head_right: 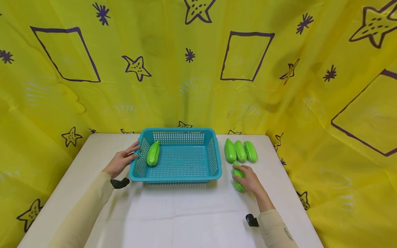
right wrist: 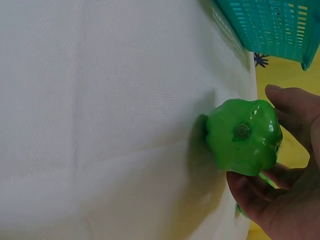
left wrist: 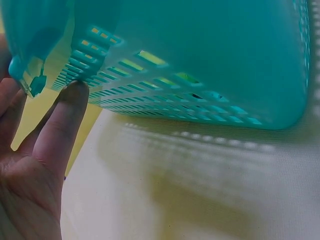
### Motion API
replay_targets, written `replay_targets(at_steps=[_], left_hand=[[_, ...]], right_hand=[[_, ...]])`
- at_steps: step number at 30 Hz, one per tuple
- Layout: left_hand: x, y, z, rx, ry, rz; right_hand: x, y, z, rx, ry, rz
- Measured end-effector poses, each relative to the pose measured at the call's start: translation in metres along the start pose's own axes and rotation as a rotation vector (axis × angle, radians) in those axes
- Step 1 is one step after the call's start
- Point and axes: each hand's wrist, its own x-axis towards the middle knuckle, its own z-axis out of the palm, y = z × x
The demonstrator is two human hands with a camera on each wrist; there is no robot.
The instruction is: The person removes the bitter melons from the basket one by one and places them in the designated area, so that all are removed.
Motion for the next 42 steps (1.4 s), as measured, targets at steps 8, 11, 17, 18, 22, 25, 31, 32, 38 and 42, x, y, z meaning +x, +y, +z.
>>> replay_targets(at_steps=[8,11,17,18,22,25,31,32,38,42], left_hand=[[-0.002,0.002,0.001,-0.015,-0.001,-0.001],[-0.001,0.002,0.000,-0.015,0.001,0.000],[-0.001,0.002,0.000,-0.002,-0.004,0.000],[-0.001,0.002,0.000,0.000,-0.004,-0.001],[-0.001,0.003,0.000,-0.002,-0.006,-0.002],[-0.001,0.003,0.000,-0.002,-0.005,-0.009],[-0.001,0.004,0.000,0.001,-0.003,-0.017],[-0.001,0.004,0.000,0.002,-0.003,-0.018],[-0.001,0.003,0.000,0.011,-0.004,-0.012],[-0.001,0.002,0.000,0.009,-0.009,-0.005]], right_hand=[[0.000,-0.001,-0.005,0.005,0.011,0.003],[0.000,0.001,-0.005,0.021,0.008,0.014],[-0.002,0.003,-0.002,0.038,0.017,0.024],[-0.002,0.003,-0.002,0.038,0.016,0.025],[-0.002,0.002,-0.002,0.039,0.013,0.029],[-0.002,0.002,-0.002,0.036,0.013,0.024],[-0.002,0.001,-0.008,0.040,0.022,0.005],[-0.003,0.001,-0.009,0.046,0.028,-0.003],[-0.001,0.000,-0.020,0.047,0.042,-0.015],[0.003,-0.003,-0.029,0.032,0.054,-0.027]])
